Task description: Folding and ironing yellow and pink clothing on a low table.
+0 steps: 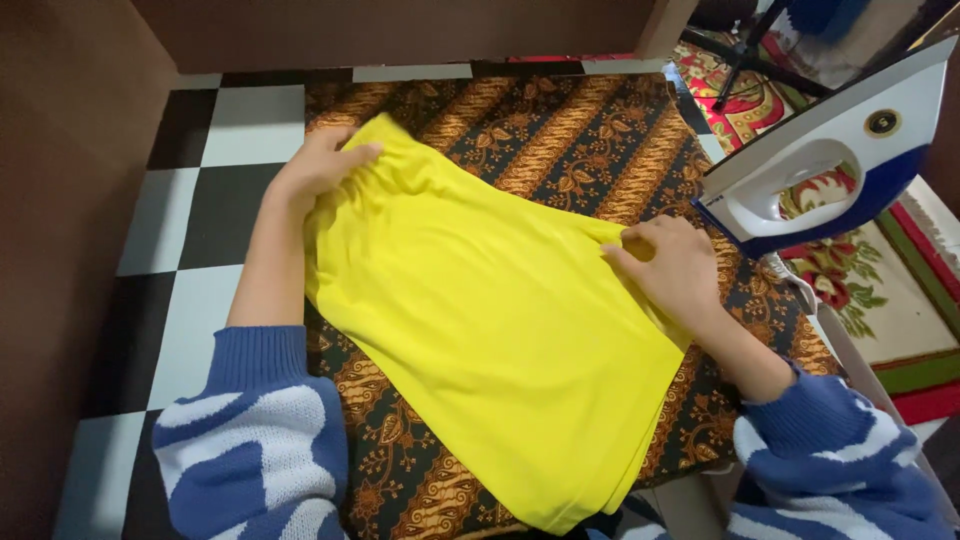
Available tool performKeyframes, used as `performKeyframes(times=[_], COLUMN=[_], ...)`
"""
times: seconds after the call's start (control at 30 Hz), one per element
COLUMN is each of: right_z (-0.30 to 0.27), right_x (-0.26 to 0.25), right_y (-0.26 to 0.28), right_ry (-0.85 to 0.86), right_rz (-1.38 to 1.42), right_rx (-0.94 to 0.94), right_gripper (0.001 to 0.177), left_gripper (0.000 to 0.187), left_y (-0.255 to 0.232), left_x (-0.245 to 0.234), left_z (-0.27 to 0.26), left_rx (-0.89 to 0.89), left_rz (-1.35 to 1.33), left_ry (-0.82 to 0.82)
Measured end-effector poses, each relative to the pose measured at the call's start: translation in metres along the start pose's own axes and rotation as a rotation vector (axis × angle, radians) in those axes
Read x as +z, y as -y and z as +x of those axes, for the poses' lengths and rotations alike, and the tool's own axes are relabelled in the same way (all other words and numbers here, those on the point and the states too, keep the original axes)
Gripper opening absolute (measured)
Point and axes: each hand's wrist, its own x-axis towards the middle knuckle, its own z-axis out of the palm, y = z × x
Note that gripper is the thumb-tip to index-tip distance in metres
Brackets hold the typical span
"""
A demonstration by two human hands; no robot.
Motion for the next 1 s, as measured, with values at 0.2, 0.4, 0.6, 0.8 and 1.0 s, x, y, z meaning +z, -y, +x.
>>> performKeyframes(times=[0.2,0.4,0.6,0.8,1.0], right_z=[0.014,0.019,0.008,-0.004,-0.016], right_x=[0.003,-0.040,-0.071,-0.099,-0.111], right_y=[-0.013,-0.052,-0.077,-0.073,-0.048], right_ry=[0.235,-0.021,-0.266,-0.364,-0.468], right_rz=[0.764,1.305,1.031,0.840,0.772], right_rx=[0.629,0.656,0.316,0.006,0.093], right_gripper=[0.029,0.017,0.014,0.020,0.021], left_gripper=[0.050,0.038,0.022,0.026,0.026], left_y=[-0.050,-0.076,-0.086,-0.083,-0.097], left_x=[-0.017,-0.039,-0.048,-0.063,-0.077], left_z=[-0.036,-0.059,-0.069,-0.093,-0.122], left_rx=[0.274,0.696,1.049,0.970,1.293], left_rz=[-0.171,-0.289,-0.237,-0.157,0.046], left_ry=[-0.073,0.024,-0.125,-0.445,-0.463])
